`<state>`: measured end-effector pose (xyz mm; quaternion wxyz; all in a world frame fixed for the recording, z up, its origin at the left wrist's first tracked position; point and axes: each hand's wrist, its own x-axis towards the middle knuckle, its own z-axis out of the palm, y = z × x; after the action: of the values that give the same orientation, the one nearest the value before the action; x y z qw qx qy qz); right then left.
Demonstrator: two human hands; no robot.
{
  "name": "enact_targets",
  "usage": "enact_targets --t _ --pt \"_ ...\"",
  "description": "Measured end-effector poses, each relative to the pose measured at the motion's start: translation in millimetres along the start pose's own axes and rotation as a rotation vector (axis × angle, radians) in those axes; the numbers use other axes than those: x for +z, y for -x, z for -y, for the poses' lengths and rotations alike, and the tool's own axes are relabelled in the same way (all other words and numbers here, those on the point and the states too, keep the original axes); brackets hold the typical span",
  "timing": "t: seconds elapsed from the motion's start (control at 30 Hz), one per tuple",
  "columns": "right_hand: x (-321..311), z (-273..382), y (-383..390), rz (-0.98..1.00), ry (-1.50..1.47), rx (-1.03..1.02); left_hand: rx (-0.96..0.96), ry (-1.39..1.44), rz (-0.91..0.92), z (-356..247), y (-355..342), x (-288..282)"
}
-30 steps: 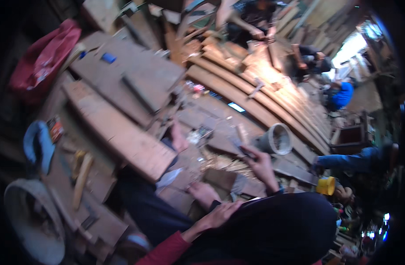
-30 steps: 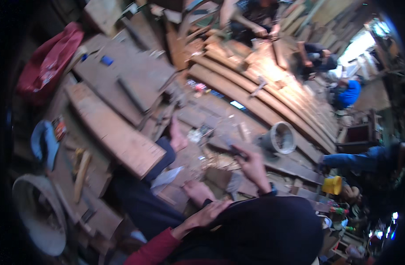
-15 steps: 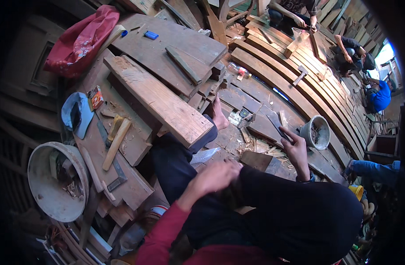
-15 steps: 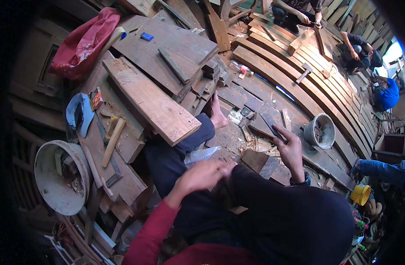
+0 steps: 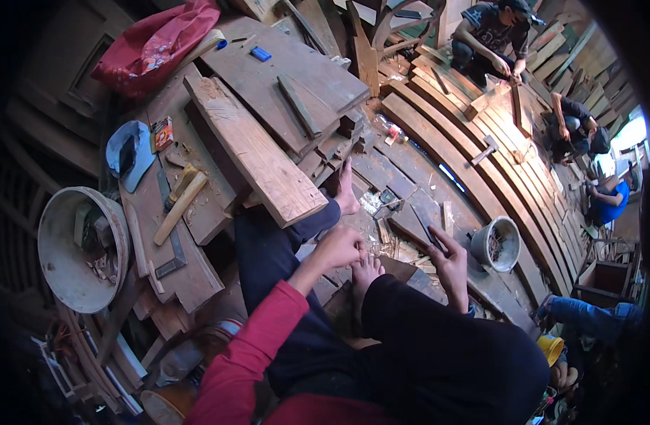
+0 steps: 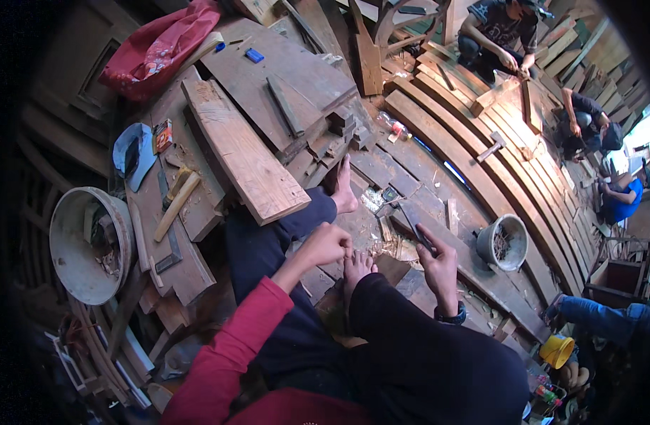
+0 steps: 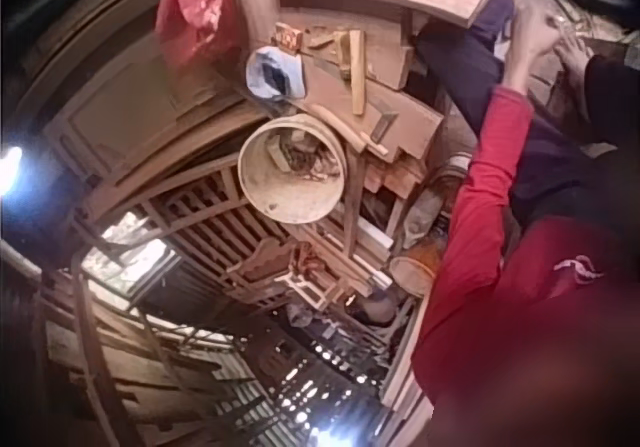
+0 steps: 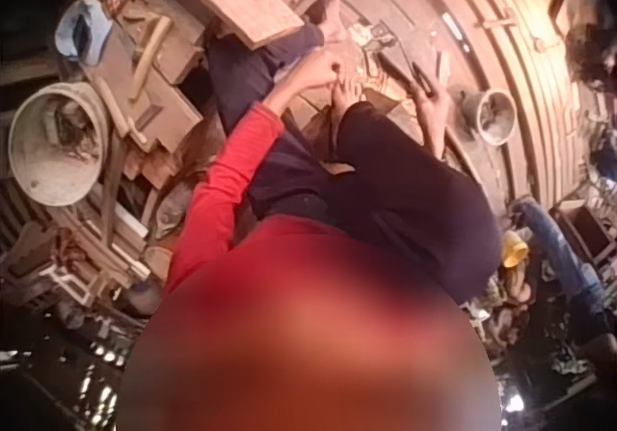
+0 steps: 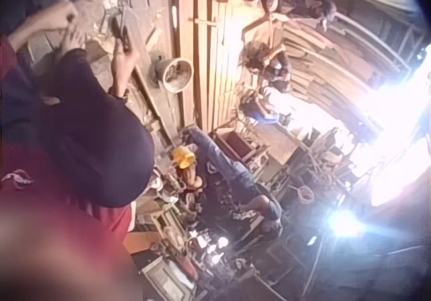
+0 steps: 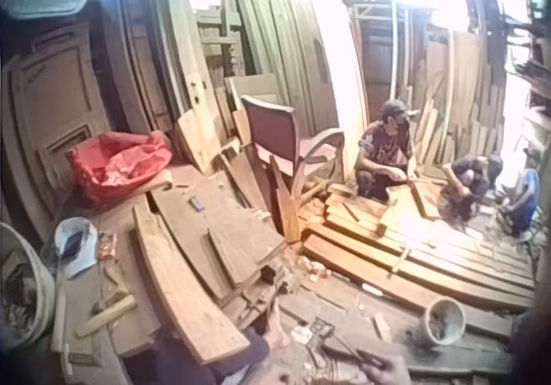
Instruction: Chiseling a rectangular notch into a piece of wood using a wood chisel and hand pressure/hammering.
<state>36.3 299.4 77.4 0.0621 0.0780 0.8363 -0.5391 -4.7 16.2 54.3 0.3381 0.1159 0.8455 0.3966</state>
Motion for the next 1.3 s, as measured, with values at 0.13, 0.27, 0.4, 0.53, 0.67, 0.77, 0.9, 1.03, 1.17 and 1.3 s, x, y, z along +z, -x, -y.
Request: enact_targets --t 0.13,0.27,0.4,0.53,0.67,0.77,0.9,1.03,1.17,1.3 --pt "0 -18 -5 -0.039 0.0 -0.079 -0.006 -0.295 -0.162 28 -54 42" --pt "7 17 1 0.006 -0.119 0.032 -0.429 -0.759 -0.559 149 -87 9" --pt "-15 0 8 -0.063 -0.051 0.02 -0.382 -0.91 -0.296 84 -87 24" --pt "-3 -2 3 -0.023 -0.081 -0.06 -0.122 -0.952 -0.249 45 -15 22" --pt "-11 -17 3 -0.009 -0.117 -0.021 -0.025 0.183 0.314 -57 71 5" --pt "-15 5 8 0.037 -0.156 0.119 0.104 -0.106 0.673 -55 126 -9" --pt "-2 6 2 0.046 -0.169 0.063 -0.177 -0.354 0.164 1 148 -13" --pt "-18 16 11 0.003 -0.132 0.082 0.288 -0.299 -0.769 -71 160 -30" --pt "-9 -3 6 0.009 -0.152 -0.003 0.103 0.139 0.512 -31 159 -4" --pt "-9 2 5 0.004 -0.158 0.053 0.022 -0.421 -0.538 12 132 -4"
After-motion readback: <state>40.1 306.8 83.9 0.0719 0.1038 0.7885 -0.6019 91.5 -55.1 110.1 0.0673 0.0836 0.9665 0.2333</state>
